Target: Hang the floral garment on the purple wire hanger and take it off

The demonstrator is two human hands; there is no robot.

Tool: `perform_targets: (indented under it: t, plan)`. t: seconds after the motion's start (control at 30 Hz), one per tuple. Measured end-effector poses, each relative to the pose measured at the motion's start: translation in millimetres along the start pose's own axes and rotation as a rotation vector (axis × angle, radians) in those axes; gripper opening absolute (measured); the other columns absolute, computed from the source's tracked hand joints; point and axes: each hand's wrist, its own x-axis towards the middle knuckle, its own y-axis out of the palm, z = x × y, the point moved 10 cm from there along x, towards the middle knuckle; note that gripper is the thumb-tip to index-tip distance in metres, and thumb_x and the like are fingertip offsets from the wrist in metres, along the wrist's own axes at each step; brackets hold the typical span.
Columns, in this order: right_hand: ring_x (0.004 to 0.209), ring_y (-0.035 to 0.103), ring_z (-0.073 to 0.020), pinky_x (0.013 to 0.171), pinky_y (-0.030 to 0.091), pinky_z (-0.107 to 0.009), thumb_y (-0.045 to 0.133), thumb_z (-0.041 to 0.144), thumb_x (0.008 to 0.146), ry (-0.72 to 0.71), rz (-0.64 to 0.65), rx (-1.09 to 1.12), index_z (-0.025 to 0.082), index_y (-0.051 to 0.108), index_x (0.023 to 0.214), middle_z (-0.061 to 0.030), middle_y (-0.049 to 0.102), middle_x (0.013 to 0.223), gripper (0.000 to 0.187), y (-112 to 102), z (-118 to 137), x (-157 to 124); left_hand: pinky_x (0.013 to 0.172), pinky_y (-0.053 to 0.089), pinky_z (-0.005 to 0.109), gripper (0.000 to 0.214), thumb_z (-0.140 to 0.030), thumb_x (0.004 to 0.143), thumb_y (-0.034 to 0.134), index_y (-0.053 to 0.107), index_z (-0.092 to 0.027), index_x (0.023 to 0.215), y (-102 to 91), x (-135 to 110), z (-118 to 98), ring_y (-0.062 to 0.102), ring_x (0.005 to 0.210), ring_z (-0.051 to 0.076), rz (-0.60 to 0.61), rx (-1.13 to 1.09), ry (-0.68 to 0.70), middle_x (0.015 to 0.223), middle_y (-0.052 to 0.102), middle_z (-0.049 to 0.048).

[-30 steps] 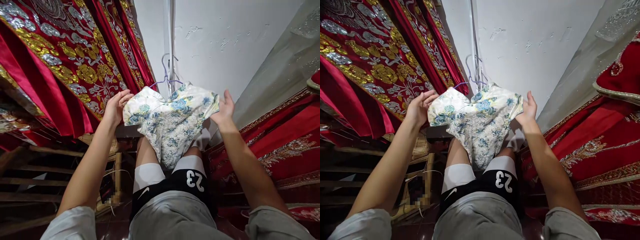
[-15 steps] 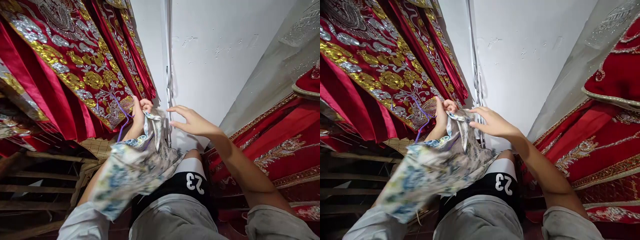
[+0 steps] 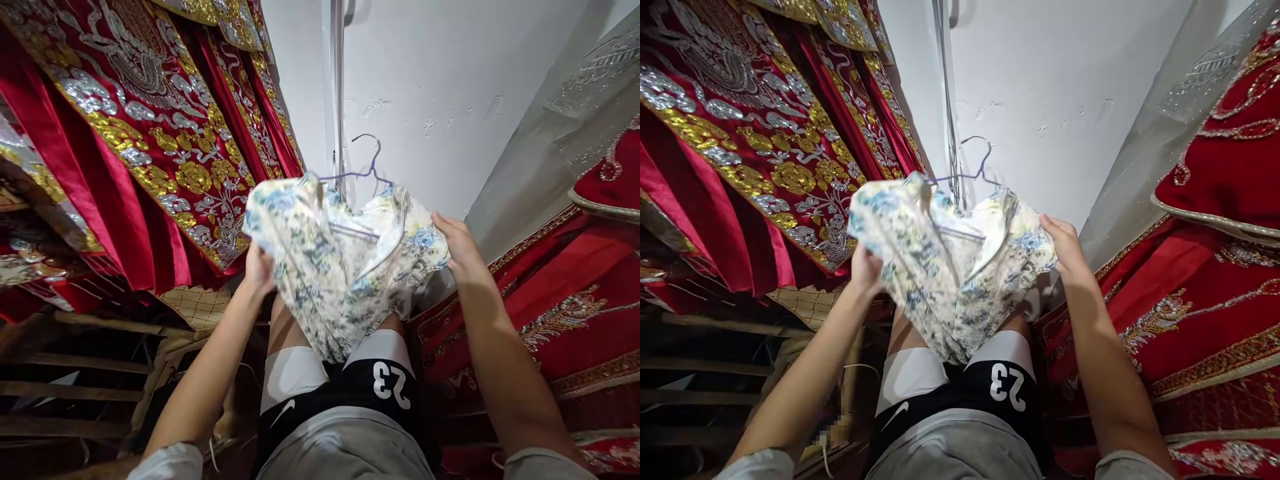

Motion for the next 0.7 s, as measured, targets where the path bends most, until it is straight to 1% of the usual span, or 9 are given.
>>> perform_targets:
  t: [0.03, 0.1, 0.23, 0.33, 0.43, 0.53, 0.63, 0.67, 0.7]
  plan:
    - [0.078, 0.072, -0.0294, 0.066, 0.058, -0.039, 0.082, 0.072, 0.055, -0.014, -0.007, -0.011, 0.022, 0.068, 0.075, -0.0060, 0.073, 0.073, 0.055, 0.5, 3.5, 6.4, 0.107, 0.051, 0.058, 0.086, -0.090, 0.076, 0.046, 0.066, -0.023, 0.127, -12.8, -3.1, 4.3, 0.059, 0.132, 0.040, -0.027, -0.025, 0.008, 0.124, 0.073, 0.0134]
    - [0.082, 0.073, -0.0310, 0.069, 0.059, -0.040, 0.080, 0.071, 0.060, -0.031, 0.018, -0.009, 0.022, 0.070, 0.078, -0.0073, 0.074, 0.076, 0.053, 12.5, 8.5, 13.1, 0.107, 0.052, 0.052, 0.085, -0.086, 0.072, 0.059, 0.069, -0.019, 0.122, -31.0, -9.9, 20.3, 0.061, 0.129, 0.040, -0.072, -0.043, 0.000, 0.122, 0.074, 0.0149]
    - [0.081, 0.073, -0.0299, 0.069, 0.059, -0.040, 0.078, 0.067, 0.067, -0.012, 0.085, 0.030, 0.022, 0.070, 0.078, -0.0069, 0.073, 0.074, 0.047, 43.3, 4.3, -1.1, 0.110, 0.049, 0.046, 0.070, -0.053, 0.060, 0.090, 0.071, -0.016, 0.117, -43.8, -29.8, 68.0, 0.064, 0.126, 0.039, -0.180, 0.103, -0.014, 0.125, 0.074, 0.0138]
    - [0.085, 0.071, -0.0281, 0.072, 0.058, -0.038, 0.077, 0.067, 0.069, -0.017, 0.111, -0.002, 0.023, 0.068, 0.074, -0.0054, 0.072, 0.075, 0.045, 51.5, -4.5, -16.8, 0.111, 0.048, 0.047, 0.064, -0.049, 0.062, 0.089, 0.071, -0.016, 0.113, -46.6, -52.4, 105.7, 0.062, 0.128, 0.038, -0.283, 0.096, -0.062, 0.125, 0.073, 0.0155]
    - [0.099, 0.069, -0.0283, 0.083, 0.057, -0.038, 0.075, 0.064, 0.073, -0.090, 0.040, -0.071, 0.023, 0.067, 0.074, -0.0050, 0.072, 0.081, 0.042, 38.9, -7.8, -20.7, 0.114, 0.045, 0.046, 0.064, -0.051, 0.070, 0.084, 0.066, -0.017, 0.120, -54.9, -76.8, 127.2, 0.057, 0.135, 0.035, -0.374, 0.036, -0.083, 0.135, 0.067, 0.0167]
    - [0.111, 0.066, -0.0285, 0.094, 0.053, -0.040, 0.070, 0.055, 0.078, -0.175, -0.182, -0.098, 0.022, 0.068, 0.092, -0.0075, 0.073, 0.099, 0.035, 7.4, -13.5, -29.4, 0.113, 0.045, 0.047, 0.069, -0.052, 0.070, 0.084, 0.064, -0.015, 0.125, -59.5, -93.8, 135.9, 0.057, 0.135, 0.037, -0.353, 0.085, -0.105, 0.137, 0.065, 0.0185]
    - [0.115, 0.064, -0.0282, 0.092, 0.054, -0.042, 0.052, 0.049, 0.087, -0.228, -0.661, -0.157, 0.025, 0.062, 0.113, -0.0113, 0.067, 0.117, 0.037, -34.9, -33.7, -74.8, 0.114, 0.046, 0.047, 0.069, -0.052, 0.072, 0.084, 0.064, -0.019, 0.130, -54.5, -102.4, 142.7, 0.057, 0.135, 0.038, -0.308, 0.111, -0.114, 0.138, 0.065, 0.0158]
    - [0.112, 0.065, -0.0280, 0.088, 0.055, -0.043, 0.044, 0.047, 0.090, -0.210, -0.778, -0.188, 0.026, 0.059, 0.116, -0.0121, 0.065, 0.118, 0.037, -38.7, -45.9, -93.8, 0.116, 0.045, 0.045, 0.069, -0.051, 0.074, 0.083, 0.062, -0.022, 0.133, -52.0, -103.9, 143.7, 0.055, 0.138, 0.036, -0.321, 0.100, -0.095, 0.142, 0.064, 0.0133]
    - [0.106, 0.066, -0.0277, 0.083, 0.055, -0.042, 0.036, 0.047, 0.092, -0.161, -0.805, -0.211, 0.027, 0.058, 0.115, -0.0123, 0.065, 0.114, 0.038, -33.2, -61.7, -106.9, 0.118, 0.043, 0.042, 0.070, -0.050, 0.075, 0.082, 0.060, -0.025, 0.137, -49.3, -105.1, 144.9, 0.052, 0.141, 0.035, -0.346, 0.083, -0.075, 0.146, 0.061, 0.0107]
